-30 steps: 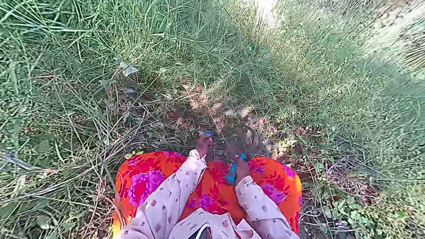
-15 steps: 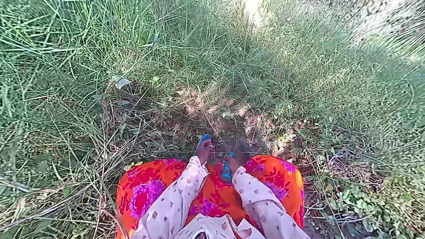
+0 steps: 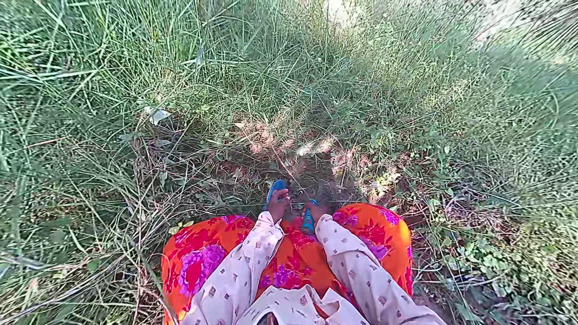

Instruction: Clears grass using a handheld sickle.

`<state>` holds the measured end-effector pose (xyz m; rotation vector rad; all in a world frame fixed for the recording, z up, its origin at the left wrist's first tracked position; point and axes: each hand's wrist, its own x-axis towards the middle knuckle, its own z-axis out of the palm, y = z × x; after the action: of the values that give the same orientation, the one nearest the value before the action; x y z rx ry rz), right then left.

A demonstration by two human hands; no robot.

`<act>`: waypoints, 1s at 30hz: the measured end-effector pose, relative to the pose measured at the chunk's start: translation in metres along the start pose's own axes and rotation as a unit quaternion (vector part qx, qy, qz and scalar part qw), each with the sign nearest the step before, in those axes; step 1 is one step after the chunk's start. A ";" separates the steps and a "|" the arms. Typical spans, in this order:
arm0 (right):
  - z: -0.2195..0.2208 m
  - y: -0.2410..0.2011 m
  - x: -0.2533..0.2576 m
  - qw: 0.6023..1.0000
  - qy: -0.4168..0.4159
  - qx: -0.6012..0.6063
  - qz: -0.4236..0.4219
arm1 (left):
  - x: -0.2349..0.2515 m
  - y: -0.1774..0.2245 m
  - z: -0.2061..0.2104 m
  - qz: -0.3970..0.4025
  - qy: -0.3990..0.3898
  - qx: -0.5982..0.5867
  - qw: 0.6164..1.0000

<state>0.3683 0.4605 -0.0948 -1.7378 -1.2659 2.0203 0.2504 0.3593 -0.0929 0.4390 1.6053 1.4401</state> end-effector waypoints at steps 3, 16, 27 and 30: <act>0.006 -0.001 -0.016 0.997 0.036 0.040 -0.055 | -0.001 -0.003 -0.002 0.000 0.010 -0.020 1.000; -0.007 -0.010 0.001 0.987 0.093 -0.129 -0.028 | 0.000 -0.003 0.001 -0.012 -0.011 0.013 1.000; -0.008 -0.013 0.004 0.990 0.051 -0.133 0.000 | -0.005 -0.007 0.004 -0.009 -0.027 0.040 0.999; -0.007 -0.012 0.012 0.998 0.026 0.049 -0.033 | -0.008 -0.004 0.003 -0.012 -0.023 0.032 0.999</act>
<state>0.3669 0.4788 -0.0943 -1.6712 -1.1730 1.9530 0.2581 0.3539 -0.0934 0.4835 1.6179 1.3550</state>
